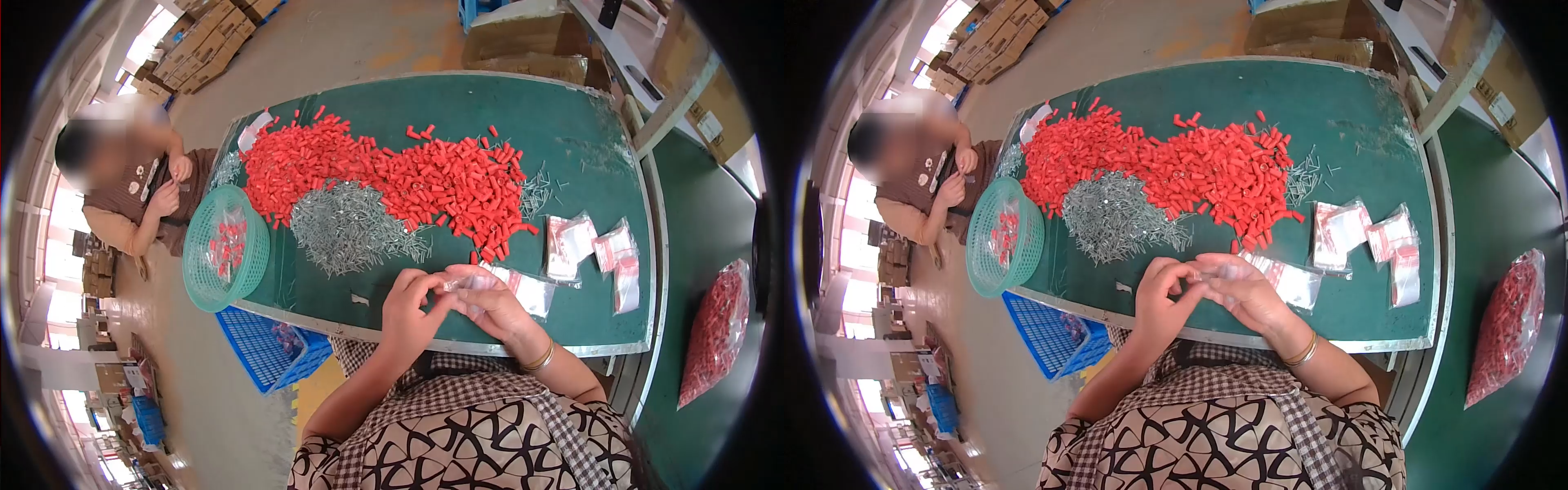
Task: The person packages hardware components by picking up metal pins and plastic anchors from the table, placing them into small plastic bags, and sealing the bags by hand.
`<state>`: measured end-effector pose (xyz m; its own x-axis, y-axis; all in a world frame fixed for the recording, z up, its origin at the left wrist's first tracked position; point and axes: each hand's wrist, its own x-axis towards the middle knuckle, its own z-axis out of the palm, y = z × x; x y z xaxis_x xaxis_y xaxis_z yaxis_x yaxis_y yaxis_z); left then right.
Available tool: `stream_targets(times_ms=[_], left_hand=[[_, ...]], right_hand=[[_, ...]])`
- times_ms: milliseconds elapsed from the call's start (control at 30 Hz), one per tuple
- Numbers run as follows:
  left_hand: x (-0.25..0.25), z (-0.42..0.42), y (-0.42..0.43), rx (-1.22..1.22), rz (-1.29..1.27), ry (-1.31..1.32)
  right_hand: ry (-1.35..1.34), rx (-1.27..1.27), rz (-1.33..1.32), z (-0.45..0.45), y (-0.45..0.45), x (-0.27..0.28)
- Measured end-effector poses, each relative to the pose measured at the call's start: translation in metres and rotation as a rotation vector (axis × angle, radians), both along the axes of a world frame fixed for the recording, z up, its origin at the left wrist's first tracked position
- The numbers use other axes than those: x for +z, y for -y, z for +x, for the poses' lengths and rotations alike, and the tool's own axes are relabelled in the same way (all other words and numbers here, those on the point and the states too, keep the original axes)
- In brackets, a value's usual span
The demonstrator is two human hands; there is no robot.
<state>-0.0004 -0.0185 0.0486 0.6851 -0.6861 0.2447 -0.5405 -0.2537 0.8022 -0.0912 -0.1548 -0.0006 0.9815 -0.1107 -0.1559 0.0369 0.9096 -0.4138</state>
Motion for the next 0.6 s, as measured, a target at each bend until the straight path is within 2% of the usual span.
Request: stream_targets(times_ms=[33, 167, 267, 300, 367, 467, 567, 600], left_hand=[[-0.007, 0.003, -0.002, -0.012, 0.027, -0.017], [-0.021, 0.012, -0.010, -0.022, -0.203, -0.494], [-0.015, 0.013, -0.020, 0.053, -0.188, -0.736], [-0.015, 0.012, -0.020, 0.033, -0.308, -0.780], [-0.012, 0.014, -0.021, 0.029, -0.367, -0.832], [-0.011, 0.014, -0.022, 0.046, -0.406, -0.876], [-0.011, 0.013, -0.022, 0.041, -0.422, -0.905], [-0.011, 0.012, -0.022, 0.034, -0.429, -0.915]], right_hand=[[-0.005, -0.017, -0.014, 0.001, -0.002, 0.002], [-0.066, -0.036, -0.111, -0.003, 0.002, -0.001], [-0.144, -0.134, -0.160, -0.002, -0.003, 0.000], [-0.096, -0.121, -0.149, -0.002, -0.002, -0.004], [0.000, -0.100, -0.131, -0.005, 0.002, -0.018], [0.000, -0.078, -0.095, -0.006, 0.004, -0.017], [-0.083, -0.116, -0.308, -0.001, -0.003, 0.005], [-0.104, -0.122, -0.303, 0.000, -0.006, 0.012]])
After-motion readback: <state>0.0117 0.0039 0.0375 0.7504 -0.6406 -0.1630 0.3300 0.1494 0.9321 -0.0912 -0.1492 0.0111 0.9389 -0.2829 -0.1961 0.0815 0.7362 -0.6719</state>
